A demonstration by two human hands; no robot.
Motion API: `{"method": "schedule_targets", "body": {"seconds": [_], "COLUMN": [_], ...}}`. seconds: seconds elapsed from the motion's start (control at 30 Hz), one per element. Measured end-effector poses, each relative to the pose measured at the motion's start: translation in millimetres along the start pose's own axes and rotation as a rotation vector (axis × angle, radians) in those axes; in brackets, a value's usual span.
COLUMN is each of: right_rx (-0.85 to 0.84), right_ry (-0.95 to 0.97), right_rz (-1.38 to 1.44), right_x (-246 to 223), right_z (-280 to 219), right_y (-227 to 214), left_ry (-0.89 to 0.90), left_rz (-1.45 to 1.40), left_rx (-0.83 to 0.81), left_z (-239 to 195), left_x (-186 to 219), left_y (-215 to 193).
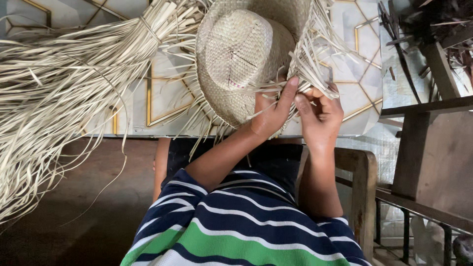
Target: The person weaves thin dried fibers into the brim of a straw hat by hand, repeatedly threading and pulling strands to extend the woven pattern. The person occasionally rotates the hat to access different sections of the brim.
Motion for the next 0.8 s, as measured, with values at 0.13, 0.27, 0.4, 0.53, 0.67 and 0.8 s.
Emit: {"method": "schedule_targets", "body": {"seconds": [0.13,0.27,0.4,0.53,0.67,0.8], "right_rx": [0.032,0.051,0.157,0.313,0.367,0.330], "right_ry": [-0.062,-0.107,-0.071,0.121,0.229,0.174], "right_rz": [0.006,0.033,0.138,0.318,0.399,0.279], "right_x": [-3,-6,35,33,50,51], "right_z": [1,1,-6,0,-5,-9], "right_y": [4,5,-5,6,0,-3], "left_ry": [-0.039,-0.088,-0.114,-0.046,-0.101,-0.139], "left_rz": [0.032,-0.006,0.062,0.053,-0.005,-0.042], "left_rx": [-0.006,0.015,0.015,-0.053,-0.057,-0.041], "left_z": [-6,-10,-5,12,1,-3], "left_x": [-13,-25,-5,19,9,-1], "left_y": [-1,-4,7,5,4,3]}}
Point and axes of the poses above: each hand's wrist, its own z-axis towards the middle knuckle, its own y-axis out of the palm, x = y × z, the point moved 6 cm from there along z, towards the middle knuckle, and after that the axes turned 5 degrees about x, right-handed, at the moved point
